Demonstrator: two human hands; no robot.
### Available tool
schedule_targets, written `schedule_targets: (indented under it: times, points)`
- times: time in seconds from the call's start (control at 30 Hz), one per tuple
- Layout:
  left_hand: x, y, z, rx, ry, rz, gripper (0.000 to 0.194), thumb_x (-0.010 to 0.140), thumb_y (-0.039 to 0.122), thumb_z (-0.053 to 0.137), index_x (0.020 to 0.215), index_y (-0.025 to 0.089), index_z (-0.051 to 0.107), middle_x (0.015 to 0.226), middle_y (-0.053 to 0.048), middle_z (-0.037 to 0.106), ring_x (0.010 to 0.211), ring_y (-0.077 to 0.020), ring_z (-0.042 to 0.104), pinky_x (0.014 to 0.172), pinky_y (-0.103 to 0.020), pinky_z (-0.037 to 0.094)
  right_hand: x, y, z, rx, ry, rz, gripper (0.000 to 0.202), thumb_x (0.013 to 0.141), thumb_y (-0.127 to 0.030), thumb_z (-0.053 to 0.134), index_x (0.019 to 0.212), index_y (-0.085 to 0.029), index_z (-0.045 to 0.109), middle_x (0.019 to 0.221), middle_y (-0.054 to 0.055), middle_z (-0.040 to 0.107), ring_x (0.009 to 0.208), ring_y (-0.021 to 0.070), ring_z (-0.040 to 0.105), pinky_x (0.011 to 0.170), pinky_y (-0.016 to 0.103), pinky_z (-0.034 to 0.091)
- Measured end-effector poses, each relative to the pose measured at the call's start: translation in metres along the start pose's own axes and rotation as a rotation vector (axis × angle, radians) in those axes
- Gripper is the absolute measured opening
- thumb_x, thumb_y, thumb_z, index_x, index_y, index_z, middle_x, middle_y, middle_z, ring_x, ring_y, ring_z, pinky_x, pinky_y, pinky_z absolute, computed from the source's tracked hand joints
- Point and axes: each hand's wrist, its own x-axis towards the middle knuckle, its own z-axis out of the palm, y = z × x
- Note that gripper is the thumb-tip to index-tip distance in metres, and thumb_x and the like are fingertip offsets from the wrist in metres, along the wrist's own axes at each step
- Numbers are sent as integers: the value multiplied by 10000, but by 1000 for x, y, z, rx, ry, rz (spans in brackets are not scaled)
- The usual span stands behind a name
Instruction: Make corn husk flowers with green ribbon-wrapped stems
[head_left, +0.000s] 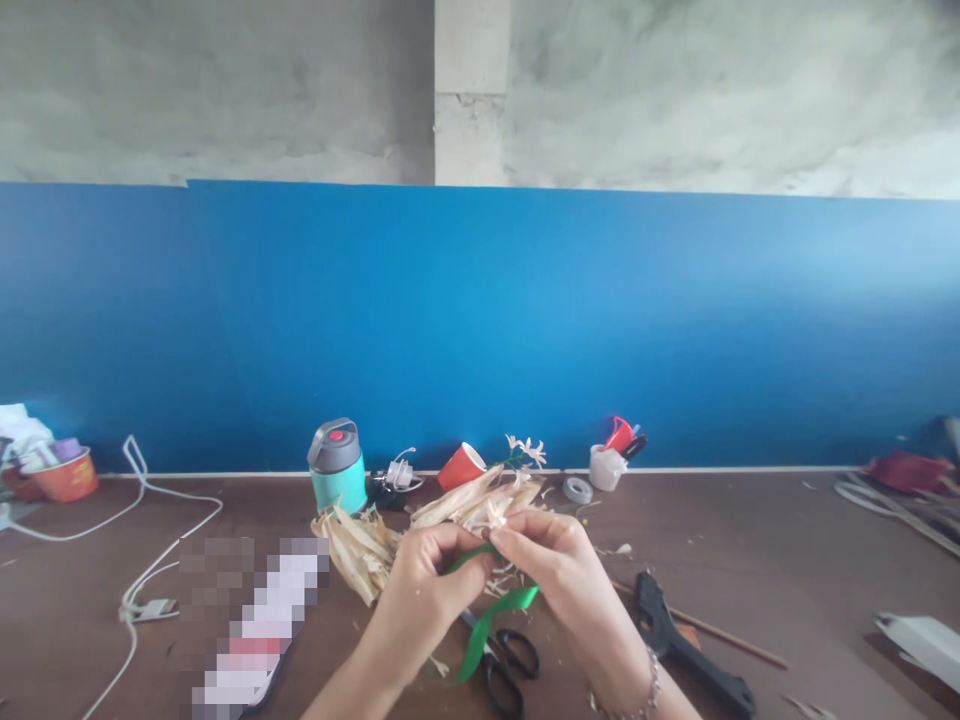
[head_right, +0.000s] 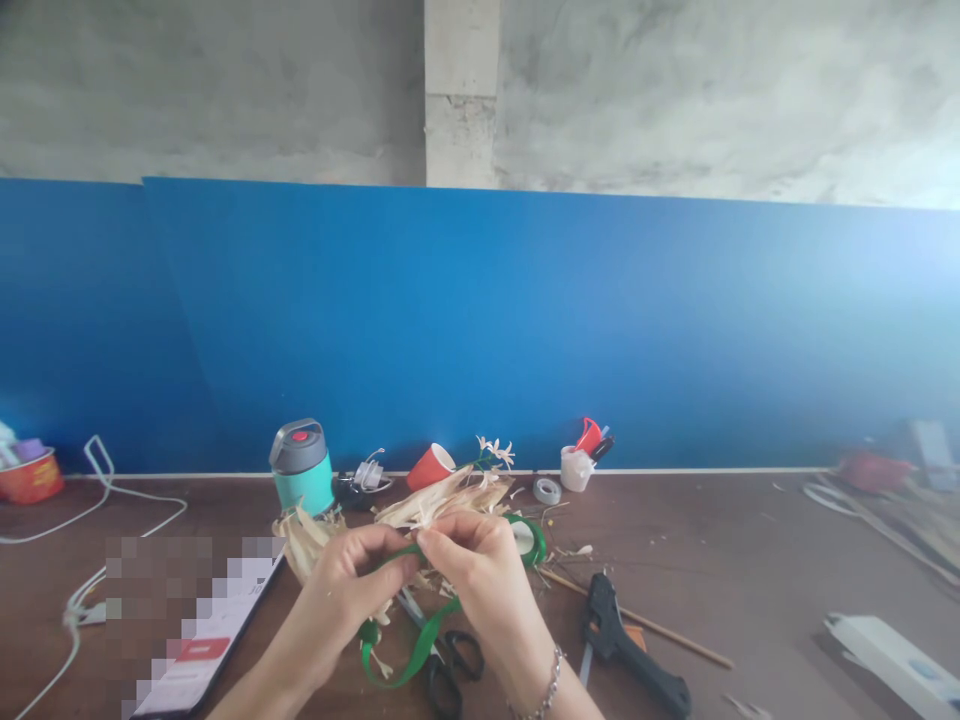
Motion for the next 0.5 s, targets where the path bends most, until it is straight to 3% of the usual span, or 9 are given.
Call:
schedule_targets:
  times: [0.13,0.3,0.5]
  points:
    - [2,-3,-2,35,-31,34,167,681,262,673,551,167,630,468,37,490,424,-89,384,434,-212,313,-1,-1,1,-17,-11,-21,310,616,-394,709,501,-141,573,479,-29,445,481,86,337,461,231,258]
    - [-1,0,-1,202,84,88,224,676,259,651,492,184,549,442,37,486,415,-100,390,416,-208,303,-1,2,3,-203,6,-135,220,678,-318,631,556,-137,604,546,-4,508,503,106,407,463,233,312]
    - [-3,2,0,225,124,118,155,662,257,653,523,191,635,438,22,524,409,-123,415,398,-214,292,0,15,3,-325,38,-204,183,738,-288,585,618,-150,600,580,12,562,545,134,461,500,243,377]
